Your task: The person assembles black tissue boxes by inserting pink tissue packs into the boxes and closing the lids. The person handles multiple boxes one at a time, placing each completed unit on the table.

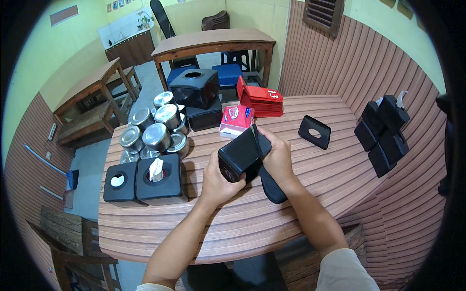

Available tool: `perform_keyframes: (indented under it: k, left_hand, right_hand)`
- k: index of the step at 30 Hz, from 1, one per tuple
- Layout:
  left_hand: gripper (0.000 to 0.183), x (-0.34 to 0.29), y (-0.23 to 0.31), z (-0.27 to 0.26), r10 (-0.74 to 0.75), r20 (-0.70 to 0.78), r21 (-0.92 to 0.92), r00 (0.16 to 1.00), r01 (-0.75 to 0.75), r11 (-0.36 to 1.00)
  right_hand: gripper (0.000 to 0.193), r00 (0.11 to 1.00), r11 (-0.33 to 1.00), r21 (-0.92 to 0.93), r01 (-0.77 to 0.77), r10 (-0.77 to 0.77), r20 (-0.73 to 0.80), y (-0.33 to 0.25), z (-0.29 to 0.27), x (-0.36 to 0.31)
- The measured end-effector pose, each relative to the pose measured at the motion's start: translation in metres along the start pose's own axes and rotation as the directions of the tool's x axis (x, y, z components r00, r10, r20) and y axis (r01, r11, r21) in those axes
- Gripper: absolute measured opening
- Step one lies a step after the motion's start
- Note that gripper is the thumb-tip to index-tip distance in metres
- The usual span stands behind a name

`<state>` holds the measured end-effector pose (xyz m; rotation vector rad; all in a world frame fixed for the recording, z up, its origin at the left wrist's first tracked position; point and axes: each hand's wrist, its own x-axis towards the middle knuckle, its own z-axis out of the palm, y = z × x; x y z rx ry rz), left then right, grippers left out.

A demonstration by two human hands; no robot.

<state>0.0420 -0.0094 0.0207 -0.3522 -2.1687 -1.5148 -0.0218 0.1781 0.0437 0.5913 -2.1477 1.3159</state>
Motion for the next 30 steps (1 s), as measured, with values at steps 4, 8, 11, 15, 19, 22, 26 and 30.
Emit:
perform_keyframes:
  k: [4, 8, 11, 15, 19, 22, 26, 30]
  left_hand:
    - [0.068, 0.001, -0.002, 0.004, 0.002, -0.033, -0.017, 0.999, -0.003, 1.000]
    - [0.072, -0.003, -0.001, 0.003, -0.096, -0.012, -0.024, 0.995, 0.096, 0.995]
    - [0.075, -0.001, -0.002, 0.002, -0.094, 0.014, -0.065, 0.996, 0.094, 0.993]
    - [0.090, -0.003, -0.003, 0.001, -0.057, 0.040, -0.136, 0.998, 0.062, 0.989]
    - [0.103, -0.005, -0.004, 0.006, 0.024, -0.027, -0.162, 0.999, -0.028, 0.986]
    - [0.105, -0.004, -0.010, 0.005, 0.015, 0.011, -0.166, 1.000, -0.013, 0.986]
    - [0.100, 0.002, -0.012, -0.004, 0.096, -0.049, 0.044, 0.994, -0.094, 0.995]
    - [0.098, 0.008, -0.005, -0.018, 0.251, -0.037, 0.284, 0.967, -0.231, 0.931]
  right_hand:
    - [0.031, 0.978, 0.973, 0.121, -0.199, 0.188, 0.094, 0.013, 0.003, -0.006]
    - [0.029, 0.866, 0.895, -0.203, -0.397, 0.438, 0.243, 0.032, 0.009, -0.007]
    - [0.027, 0.884, 0.911, -0.231, -0.340, 0.394, 0.251, 0.036, 0.007, -0.009]
    - [0.031, 0.953, 0.962, -0.136, -0.238, 0.258, 0.159, 0.025, 0.004, -0.009]
    - [0.036, 0.997, 0.996, -0.066, -0.064, 0.067, 0.040, 0.015, -0.007, -0.003]
    - [0.039, 0.998, 0.997, -0.076, 0.004, 0.001, 0.070, 0.017, -0.014, 0.004]
    - [0.045, 0.994, 1.000, -0.001, -0.013, 0.013, 0.109, 0.012, -0.011, 0.002]
    - [0.057, 0.997, 0.997, 0.074, 0.015, -0.020, 0.071, 0.004, -0.007, -0.001]
